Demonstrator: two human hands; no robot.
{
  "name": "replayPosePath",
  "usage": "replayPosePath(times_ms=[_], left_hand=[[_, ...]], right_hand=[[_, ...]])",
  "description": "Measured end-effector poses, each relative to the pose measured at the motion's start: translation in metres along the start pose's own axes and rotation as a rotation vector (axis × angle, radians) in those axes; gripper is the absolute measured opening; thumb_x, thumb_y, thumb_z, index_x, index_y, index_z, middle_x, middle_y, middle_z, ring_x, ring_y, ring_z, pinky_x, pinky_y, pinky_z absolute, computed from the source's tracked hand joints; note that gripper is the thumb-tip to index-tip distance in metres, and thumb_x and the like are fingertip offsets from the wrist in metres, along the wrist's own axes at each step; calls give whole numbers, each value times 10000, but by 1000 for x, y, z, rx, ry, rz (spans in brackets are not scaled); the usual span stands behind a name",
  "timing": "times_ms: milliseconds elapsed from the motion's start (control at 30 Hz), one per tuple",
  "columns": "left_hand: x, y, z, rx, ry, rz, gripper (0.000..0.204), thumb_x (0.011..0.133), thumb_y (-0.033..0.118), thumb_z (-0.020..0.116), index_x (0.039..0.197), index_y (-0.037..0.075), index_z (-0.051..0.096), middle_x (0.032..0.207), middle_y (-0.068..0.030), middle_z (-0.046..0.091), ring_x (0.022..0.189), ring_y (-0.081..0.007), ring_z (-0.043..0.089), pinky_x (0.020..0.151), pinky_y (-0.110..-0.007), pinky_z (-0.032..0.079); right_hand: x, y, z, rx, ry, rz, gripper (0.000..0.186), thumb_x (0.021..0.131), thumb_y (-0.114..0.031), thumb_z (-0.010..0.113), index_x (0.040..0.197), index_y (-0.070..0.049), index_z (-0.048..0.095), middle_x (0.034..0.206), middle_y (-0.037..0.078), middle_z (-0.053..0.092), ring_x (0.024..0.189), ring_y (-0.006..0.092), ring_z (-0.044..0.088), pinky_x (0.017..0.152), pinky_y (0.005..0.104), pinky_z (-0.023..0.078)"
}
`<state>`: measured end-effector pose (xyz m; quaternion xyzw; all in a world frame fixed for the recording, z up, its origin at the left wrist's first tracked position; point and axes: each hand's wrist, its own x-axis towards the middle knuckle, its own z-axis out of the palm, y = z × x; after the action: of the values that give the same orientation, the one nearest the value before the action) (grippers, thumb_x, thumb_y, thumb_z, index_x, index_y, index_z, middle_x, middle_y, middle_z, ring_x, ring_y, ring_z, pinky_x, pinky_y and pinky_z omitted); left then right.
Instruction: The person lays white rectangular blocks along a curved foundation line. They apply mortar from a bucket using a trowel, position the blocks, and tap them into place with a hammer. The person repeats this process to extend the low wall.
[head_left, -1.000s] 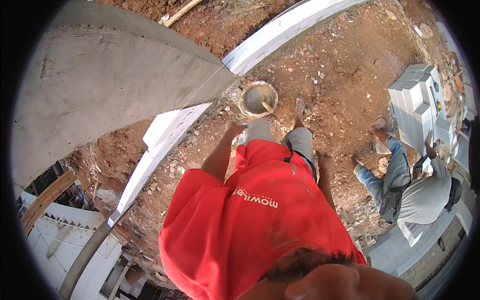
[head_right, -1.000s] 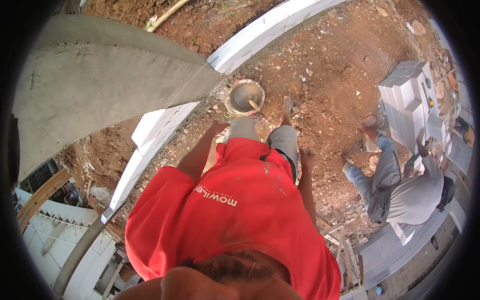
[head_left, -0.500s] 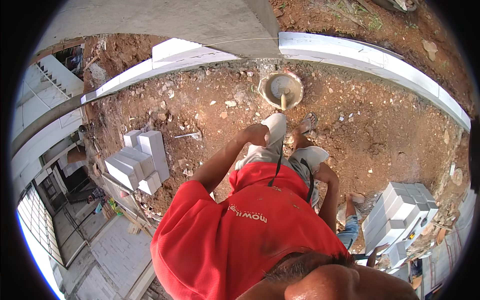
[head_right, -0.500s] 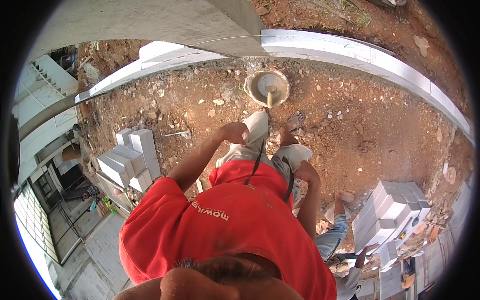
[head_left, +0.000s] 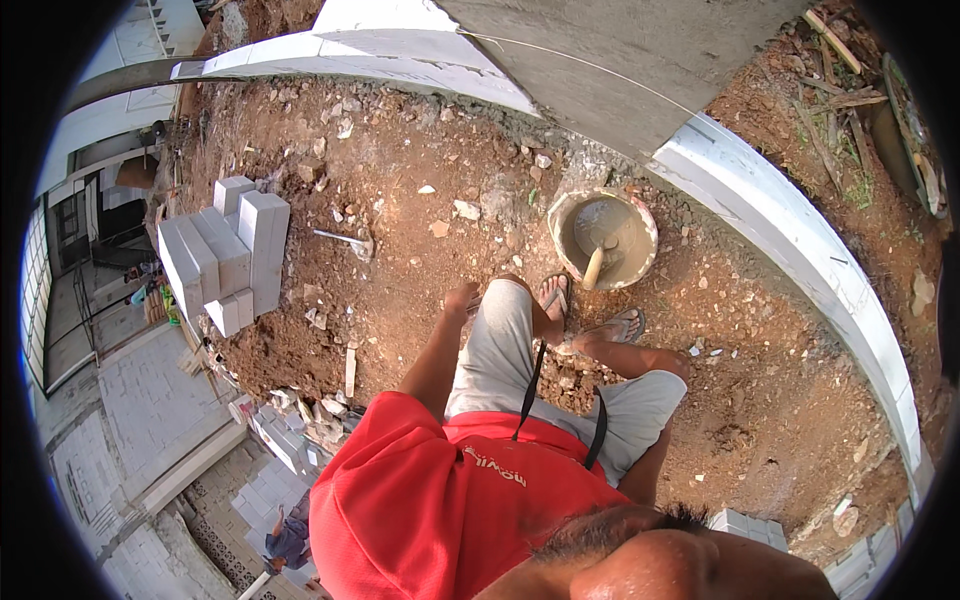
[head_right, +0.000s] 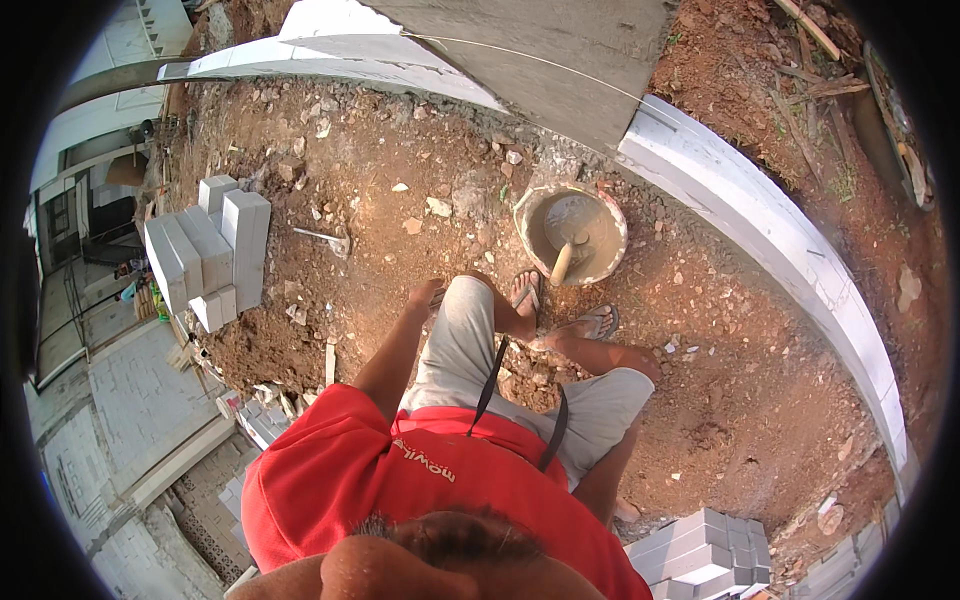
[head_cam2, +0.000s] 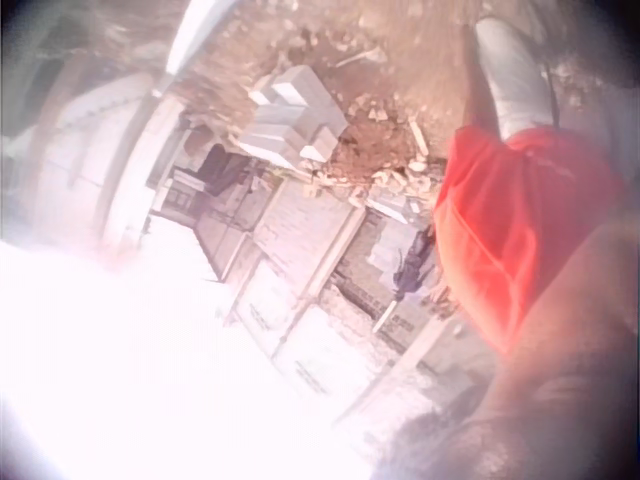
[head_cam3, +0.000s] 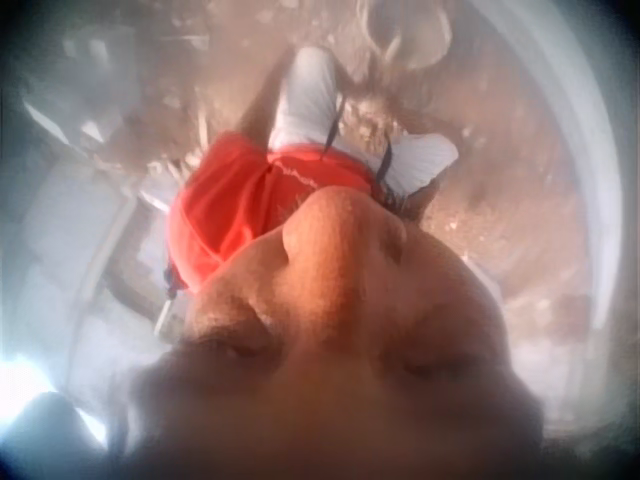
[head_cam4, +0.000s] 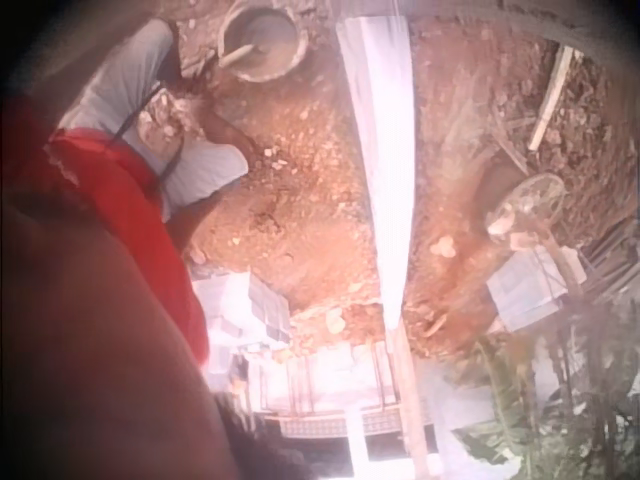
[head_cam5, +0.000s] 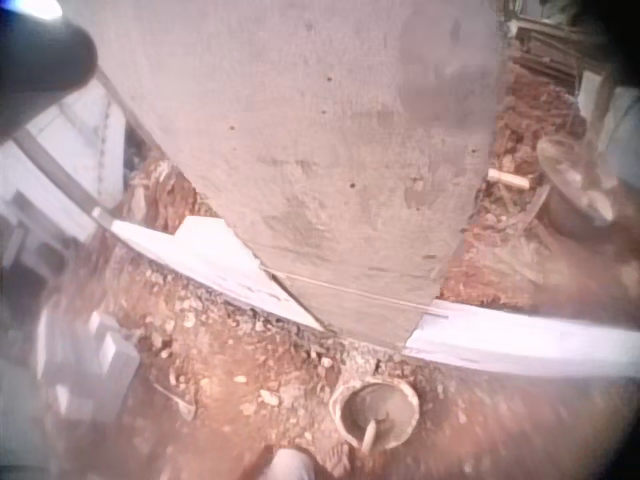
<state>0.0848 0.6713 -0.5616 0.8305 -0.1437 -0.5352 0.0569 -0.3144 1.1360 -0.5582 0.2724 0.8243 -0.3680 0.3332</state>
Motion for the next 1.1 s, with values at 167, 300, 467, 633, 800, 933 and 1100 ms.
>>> replayPosePath(times_ms=[167, 300, 467, 633, 800, 933, 1100], left_hand=[[89, 104, 75, 257, 74, 702, 285, 900, 341, 776, 987, 70, 761, 859, -67, 743, 775, -205, 703, 752, -361, 556], [66, 185, 175, 415, -95, 1002, 437, 898, 428, 765, 1102, 42, 774, 998, -174, 797, 938, -288, 765, 871, -396, 569], [100, 179, 268, 607, -63, 1190, 682, 923, 594, 690, 1129, -55, 735, 1119, -314, 736, 1089, -460, 710, 969, -499, 544], [111, 167, 306, 780, -222, 1094, 855, 931, 667, 620, 1168, -150, 695, 1182, -408, 674, 1188, -492, 663, 1036, -522, 511], [86, 155, 304, 908, -358, 1044, 816, 945, 634, 606, 1146, -149, 715, 1181, -393, 685, 1181, -476, 676, 1037, -520, 514], [96, 145, 311, 916, -312, 1138, 793, 950, 629, 603, 1091, -139, 739, 1148, -382, 700, 1160, -479, 686, 1010, -517, 533], [74, 138, 313, 941, -445, 1159, 963, 840, 753, 667, 1074, -180, 716, 1033, -392, 715, 1064, -462, 728, 926, -513, 558]], right_hand=[[56, -86, 7, -269, 303, -344, 282, 967, -279, 715, 1032, -11, 770, 938, 148, 772, 863, 262, 725, 799, 408, 555], [59, -167, 54, -208, 520, -821, 265, 1006, -249, 696, 1056, 7, 749, 931, 138, 761, 798, 213, 697, 742, 377, 540], [48, -205, 205, -202, -289, -739, 265, 1039, -274, 668, 1022, -15, 722, 740, 47, 706, 596, 88, 572, 561, 263, 436], [30, -168, 346, -834, -474, -865, 616, 982, -554, 658, 1109, 41, 758, 848, 218, 772, 767, 340, 742, 723, 427, 554], [24, -152, 384, -1270, -460, -815, 795, 840, -698, 732, 1101, 53, 766, 1017, 300, 757, 1022, 451, 739, 899, 486, 552], [20, -140, 399, -1353, -503, -822, 839, 803, -710, 762, 1106, 72, 761, 1100, 315, 746, 1063, 452, 731, 929, 492, 547], [37, -121, 396, -1308, -429, -643, 757, 803, -646, 775, 1171, 16, 765, 1182, 274, 744, 1140, 425, 713, 974, 481, 544]])
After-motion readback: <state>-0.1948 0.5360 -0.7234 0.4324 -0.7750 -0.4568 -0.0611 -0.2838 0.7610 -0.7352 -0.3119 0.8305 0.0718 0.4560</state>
